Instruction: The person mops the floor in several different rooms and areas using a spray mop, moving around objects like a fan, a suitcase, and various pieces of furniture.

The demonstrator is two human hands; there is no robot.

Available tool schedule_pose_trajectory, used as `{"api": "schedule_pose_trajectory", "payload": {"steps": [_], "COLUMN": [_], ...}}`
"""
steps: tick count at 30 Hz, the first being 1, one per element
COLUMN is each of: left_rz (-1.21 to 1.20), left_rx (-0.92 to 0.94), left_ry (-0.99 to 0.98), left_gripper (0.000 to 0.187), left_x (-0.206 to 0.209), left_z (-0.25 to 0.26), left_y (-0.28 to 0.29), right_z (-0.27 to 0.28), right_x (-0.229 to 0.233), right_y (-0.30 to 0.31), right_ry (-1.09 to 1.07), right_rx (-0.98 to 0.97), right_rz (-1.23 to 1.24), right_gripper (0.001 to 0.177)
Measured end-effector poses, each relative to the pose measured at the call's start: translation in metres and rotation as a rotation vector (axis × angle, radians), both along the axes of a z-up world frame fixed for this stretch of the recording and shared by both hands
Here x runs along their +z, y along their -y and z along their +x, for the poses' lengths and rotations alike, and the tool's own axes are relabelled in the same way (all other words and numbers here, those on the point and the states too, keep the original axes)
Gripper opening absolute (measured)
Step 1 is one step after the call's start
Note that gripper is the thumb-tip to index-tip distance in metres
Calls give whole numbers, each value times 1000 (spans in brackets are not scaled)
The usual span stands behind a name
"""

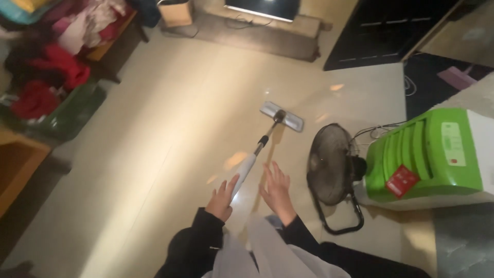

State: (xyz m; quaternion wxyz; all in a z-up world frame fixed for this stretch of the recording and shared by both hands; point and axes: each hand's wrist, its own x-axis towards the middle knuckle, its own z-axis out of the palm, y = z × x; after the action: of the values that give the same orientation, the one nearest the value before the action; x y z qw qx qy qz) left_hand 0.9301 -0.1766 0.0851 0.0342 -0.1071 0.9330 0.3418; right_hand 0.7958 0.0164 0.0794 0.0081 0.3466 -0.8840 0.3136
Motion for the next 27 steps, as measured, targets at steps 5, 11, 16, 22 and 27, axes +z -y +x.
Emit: {"api": "schedule_pose_trajectory", "payload": {"steps": [5, 11, 16, 22, 27], "left_rz": [-126, -75, -47, -6, 105], "left_rx": [-27, 160, 290, 268, 225], "left_ry": [-144, -363, -381, -459, -485], "left_gripper": [100, 91, 96, 89, 85], "left_x": [122, 155, 150, 138, 104], "left_z": [123, 200, 226, 212, 170], "left_y": [-23, -53, -82, -81, -74], "right_z": [53, 94, 117, 105, 72], "right_x": [1, 27, 30, 22, 39], "right_y": [57, 71, 83, 81, 51], "right_ry": [247, -65, -126, -66, -39], "right_rx": [-62, 161, 217, 238, 182], "right_rz": [125, -35, -41, -124, 189], "right_gripper": [87, 56, 44, 41, 72]}}
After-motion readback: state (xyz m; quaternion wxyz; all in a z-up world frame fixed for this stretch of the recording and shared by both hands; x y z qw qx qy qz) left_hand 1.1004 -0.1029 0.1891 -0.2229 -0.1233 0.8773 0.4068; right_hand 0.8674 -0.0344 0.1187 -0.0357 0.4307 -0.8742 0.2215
